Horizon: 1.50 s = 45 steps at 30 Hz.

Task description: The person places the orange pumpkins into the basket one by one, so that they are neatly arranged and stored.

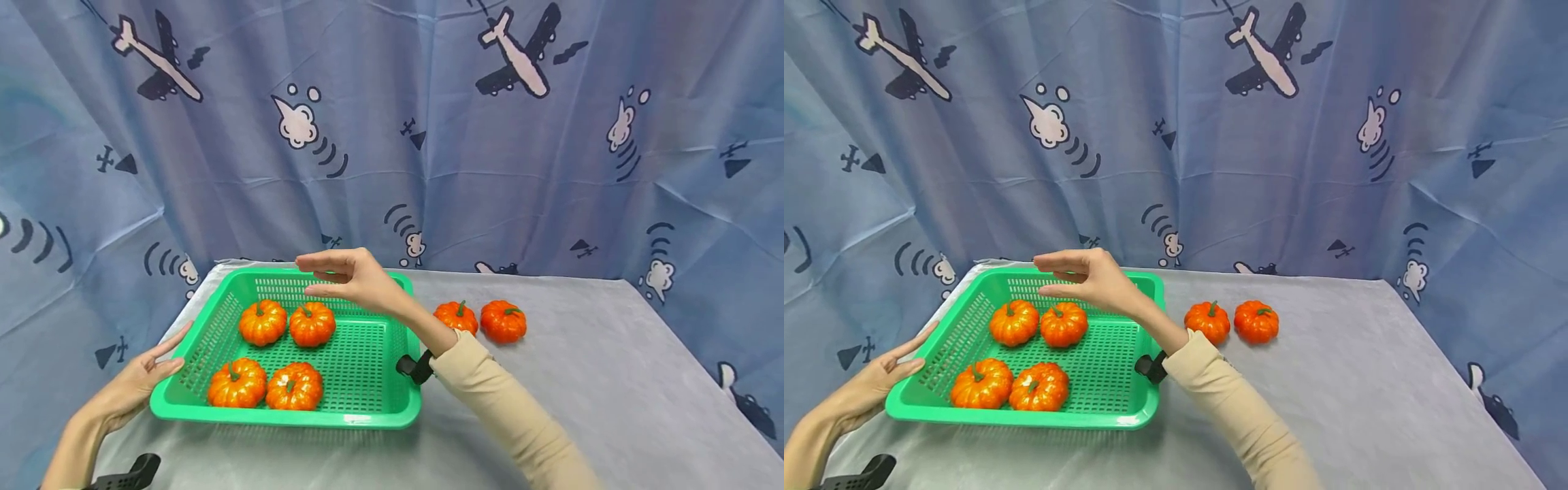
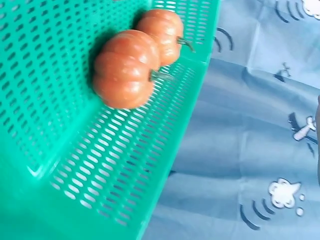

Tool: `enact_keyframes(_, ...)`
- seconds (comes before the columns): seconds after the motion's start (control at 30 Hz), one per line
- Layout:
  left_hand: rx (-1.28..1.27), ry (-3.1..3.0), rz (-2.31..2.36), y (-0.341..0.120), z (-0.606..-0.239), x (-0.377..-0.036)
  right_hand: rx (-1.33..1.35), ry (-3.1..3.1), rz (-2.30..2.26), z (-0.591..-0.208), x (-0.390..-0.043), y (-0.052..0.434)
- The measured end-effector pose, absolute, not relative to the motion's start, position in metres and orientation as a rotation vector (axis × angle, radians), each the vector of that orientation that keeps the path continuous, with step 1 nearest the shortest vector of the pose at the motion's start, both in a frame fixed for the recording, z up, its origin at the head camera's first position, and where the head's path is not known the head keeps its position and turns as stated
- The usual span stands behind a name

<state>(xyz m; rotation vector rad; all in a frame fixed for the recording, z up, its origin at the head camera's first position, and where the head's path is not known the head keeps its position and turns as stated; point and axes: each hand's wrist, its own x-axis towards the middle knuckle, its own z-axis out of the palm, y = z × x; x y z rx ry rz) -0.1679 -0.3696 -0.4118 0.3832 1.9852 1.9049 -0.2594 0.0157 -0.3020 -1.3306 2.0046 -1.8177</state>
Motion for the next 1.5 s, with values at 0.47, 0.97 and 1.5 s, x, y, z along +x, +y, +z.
enact_keyframes(0.47,0.254,2.068,1.837,-0.370,-0.418,-0.168,-1.483,2.113,-1.792,-0.292,-0.208,0.084)
enact_keyframes(0.97,0.396,1.761,1.973,-0.379,-0.426,-0.165,-1.362,2.074,-1.743,-0.357,-0.156,0.209)
enact_keyframes(1.5,0.301,1.888,1.919,-0.372,-0.424,-0.173,-0.534,2.302,-1.741,-0.427,-0.166,0.367)
